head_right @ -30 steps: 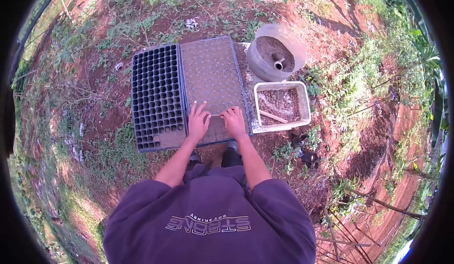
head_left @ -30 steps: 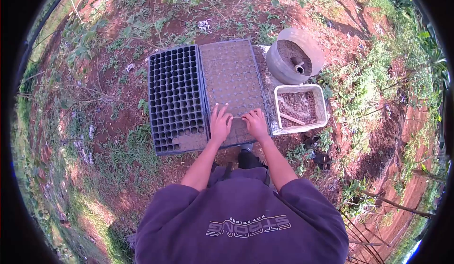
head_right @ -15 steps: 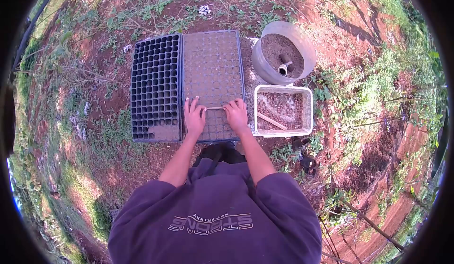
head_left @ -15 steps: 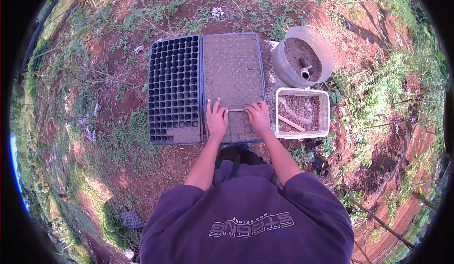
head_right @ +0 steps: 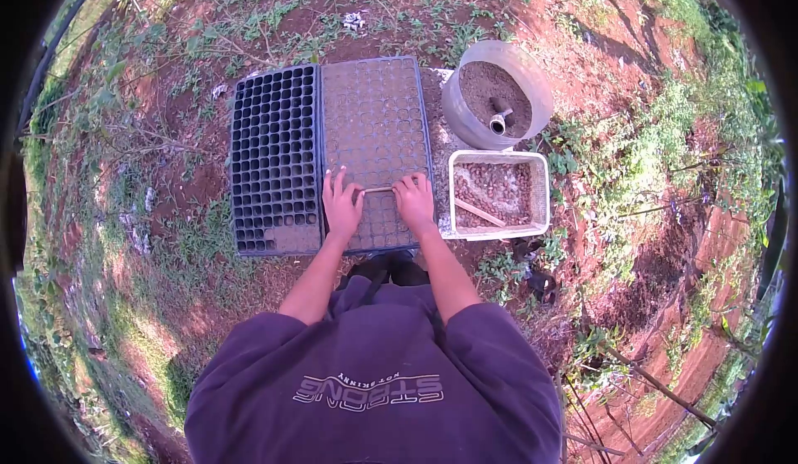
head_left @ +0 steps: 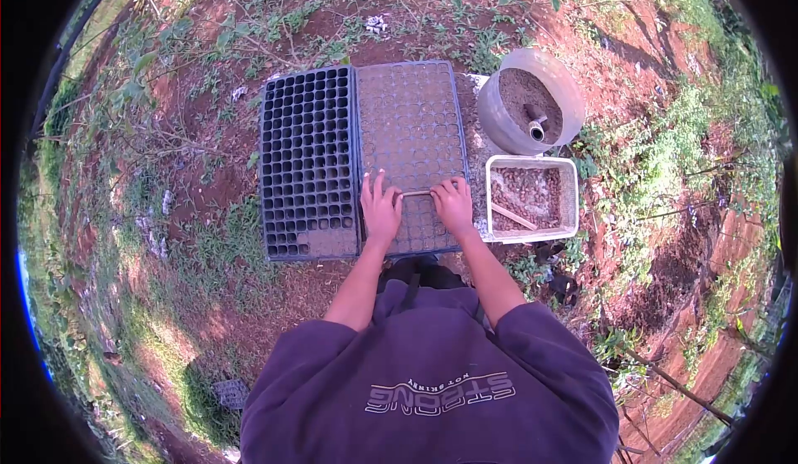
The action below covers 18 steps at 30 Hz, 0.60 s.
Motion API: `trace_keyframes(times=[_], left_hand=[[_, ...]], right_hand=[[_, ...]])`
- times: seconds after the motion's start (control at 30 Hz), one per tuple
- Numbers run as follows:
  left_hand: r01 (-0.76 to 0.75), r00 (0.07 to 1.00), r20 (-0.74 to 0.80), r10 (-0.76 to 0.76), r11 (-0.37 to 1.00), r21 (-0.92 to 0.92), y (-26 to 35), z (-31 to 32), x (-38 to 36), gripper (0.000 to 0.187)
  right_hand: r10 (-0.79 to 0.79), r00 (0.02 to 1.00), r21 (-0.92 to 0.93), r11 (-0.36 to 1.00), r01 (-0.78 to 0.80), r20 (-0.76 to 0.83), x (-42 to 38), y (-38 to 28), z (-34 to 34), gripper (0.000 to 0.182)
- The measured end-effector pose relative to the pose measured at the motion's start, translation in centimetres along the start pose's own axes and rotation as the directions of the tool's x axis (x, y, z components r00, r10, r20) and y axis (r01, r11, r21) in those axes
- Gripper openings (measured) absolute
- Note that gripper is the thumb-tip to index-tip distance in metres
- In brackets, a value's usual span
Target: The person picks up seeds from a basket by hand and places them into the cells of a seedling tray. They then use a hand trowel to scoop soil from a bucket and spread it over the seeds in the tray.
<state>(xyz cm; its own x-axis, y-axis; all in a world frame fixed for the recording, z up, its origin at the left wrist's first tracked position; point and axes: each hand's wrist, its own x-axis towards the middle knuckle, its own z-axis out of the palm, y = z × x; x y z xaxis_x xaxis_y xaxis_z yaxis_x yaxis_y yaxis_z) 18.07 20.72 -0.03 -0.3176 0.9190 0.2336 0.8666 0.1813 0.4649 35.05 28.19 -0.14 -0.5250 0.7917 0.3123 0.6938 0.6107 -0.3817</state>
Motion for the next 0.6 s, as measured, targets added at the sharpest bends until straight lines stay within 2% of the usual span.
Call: trace_keyframes(times=[0.1,0.2,0.27,0.4,0.6], left_hand=[[0.002,0.998,-0.055,-0.007,0.996,-0.088,0.4,-1.1,0.6,0.019],[-0.011,0.994,-0.108,-0.001,0.994,-0.113,0.9,-2.4,0.8,0.016],[-0.034,0.994,-0.106,0.022,0.992,-0.119,1.3,-2.8,0.6,0.015],[-0.061,0.997,-0.053,0.053,0.983,-0.172,2.7,-2.7,0.4,0.012],[-0.043,0.999,-0.039,0.034,0.97,-0.241,6.3,-1.2,2.4,0.009]], right_hand=[[0.076,0.995,0.011,0.997,-0.075,-0.058,-0.3,-1.2,-1.2,0.021],[0.157,0.981,0.06,0.987,-0.151,-0.117,-1.1,-1.9,-2.2,0.03],[0.247,0.944,0.139,0.965,-0.221,-0.217,-1.5,-2.4,-3.3,0.029],[0.326,0.896,0.21,0.939,-0.272,-0.3,-2.2,-2.5,-5.4,0.031],[0.326,0.873,0.191,0.943,-0.273,-0.362,-1.4,0.1,-8.2,0.029]])
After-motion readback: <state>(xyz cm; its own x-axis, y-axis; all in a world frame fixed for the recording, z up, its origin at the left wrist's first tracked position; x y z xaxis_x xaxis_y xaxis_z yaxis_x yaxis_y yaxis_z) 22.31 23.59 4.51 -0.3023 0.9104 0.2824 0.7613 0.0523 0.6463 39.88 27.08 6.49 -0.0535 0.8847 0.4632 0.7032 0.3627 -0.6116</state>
